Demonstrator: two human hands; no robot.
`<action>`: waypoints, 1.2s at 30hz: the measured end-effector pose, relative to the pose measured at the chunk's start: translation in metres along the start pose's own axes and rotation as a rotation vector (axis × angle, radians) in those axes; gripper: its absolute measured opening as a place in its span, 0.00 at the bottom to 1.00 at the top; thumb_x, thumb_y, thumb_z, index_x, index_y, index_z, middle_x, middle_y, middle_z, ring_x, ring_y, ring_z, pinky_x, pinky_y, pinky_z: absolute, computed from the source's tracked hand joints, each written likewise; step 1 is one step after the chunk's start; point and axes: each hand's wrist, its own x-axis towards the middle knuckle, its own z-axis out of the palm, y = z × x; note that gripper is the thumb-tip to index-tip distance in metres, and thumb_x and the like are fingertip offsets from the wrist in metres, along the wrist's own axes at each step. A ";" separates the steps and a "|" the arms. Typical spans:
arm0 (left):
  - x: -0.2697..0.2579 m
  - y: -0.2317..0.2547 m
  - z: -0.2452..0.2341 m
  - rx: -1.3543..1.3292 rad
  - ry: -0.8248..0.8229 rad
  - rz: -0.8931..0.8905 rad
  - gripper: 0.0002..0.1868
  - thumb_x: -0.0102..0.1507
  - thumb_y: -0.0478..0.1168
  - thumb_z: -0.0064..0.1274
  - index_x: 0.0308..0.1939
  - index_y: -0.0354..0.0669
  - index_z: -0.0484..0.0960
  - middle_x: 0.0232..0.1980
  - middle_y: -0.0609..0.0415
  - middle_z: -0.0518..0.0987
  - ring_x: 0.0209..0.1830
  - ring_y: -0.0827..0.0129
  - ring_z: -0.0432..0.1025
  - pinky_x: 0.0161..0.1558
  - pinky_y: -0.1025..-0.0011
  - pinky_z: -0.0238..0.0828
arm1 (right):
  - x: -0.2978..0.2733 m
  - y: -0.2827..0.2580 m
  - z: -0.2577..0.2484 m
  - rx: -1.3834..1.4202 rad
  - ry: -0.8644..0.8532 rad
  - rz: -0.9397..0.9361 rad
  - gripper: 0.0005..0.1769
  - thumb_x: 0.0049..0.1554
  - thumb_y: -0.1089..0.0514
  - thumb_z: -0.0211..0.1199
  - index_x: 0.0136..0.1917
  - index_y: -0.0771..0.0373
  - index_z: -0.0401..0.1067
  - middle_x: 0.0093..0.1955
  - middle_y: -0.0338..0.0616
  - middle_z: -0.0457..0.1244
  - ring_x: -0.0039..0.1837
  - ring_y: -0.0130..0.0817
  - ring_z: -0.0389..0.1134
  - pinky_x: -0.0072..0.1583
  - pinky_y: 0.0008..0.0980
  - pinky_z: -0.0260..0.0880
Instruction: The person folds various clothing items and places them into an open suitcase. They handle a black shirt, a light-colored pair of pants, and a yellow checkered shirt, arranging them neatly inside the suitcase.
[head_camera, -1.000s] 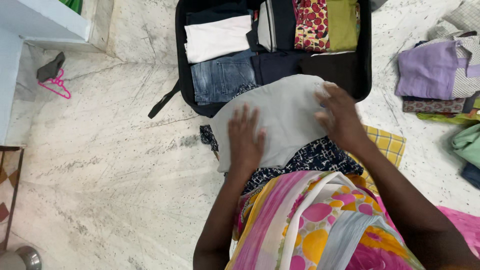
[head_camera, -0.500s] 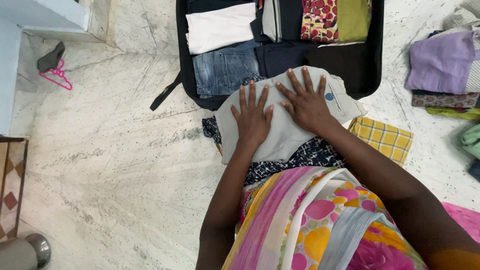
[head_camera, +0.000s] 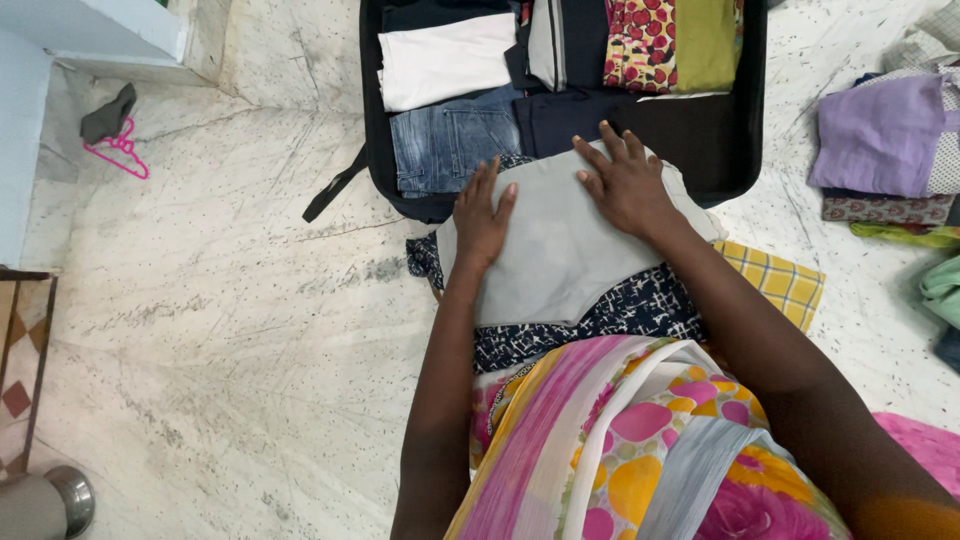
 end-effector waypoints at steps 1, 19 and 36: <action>-0.001 -0.008 0.001 -0.046 0.021 0.043 0.35 0.73 0.65 0.34 0.81 0.56 0.58 0.82 0.45 0.57 0.83 0.52 0.50 0.80 0.46 0.42 | 0.000 0.002 0.000 0.020 0.007 0.004 0.31 0.67 0.39 0.47 0.81 0.42 0.56 0.85 0.53 0.43 0.82 0.62 0.45 0.69 0.74 0.51; -0.021 -0.098 0.026 -0.380 0.048 -0.072 0.41 0.72 0.67 0.22 0.77 0.43 0.63 0.78 0.42 0.65 0.79 0.49 0.58 0.77 0.56 0.49 | -0.010 0.001 -0.004 0.052 0.142 -0.053 0.31 0.68 0.42 0.51 0.80 0.50 0.59 0.81 0.57 0.50 0.79 0.62 0.51 0.73 0.63 0.51; -0.029 -0.125 0.045 -0.596 0.100 -0.294 0.41 0.70 0.69 0.26 0.73 0.44 0.69 0.73 0.41 0.68 0.73 0.51 0.63 0.71 0.56 0.56 | -0.011 -0.003 -0.011 0.088 0.170 -0.038 0.30 0.68 0.42 0.52 0.77 0.58 0.63 0.79 0.57 0.54 0.78 0.58 0.53 0.73 0.61 0.52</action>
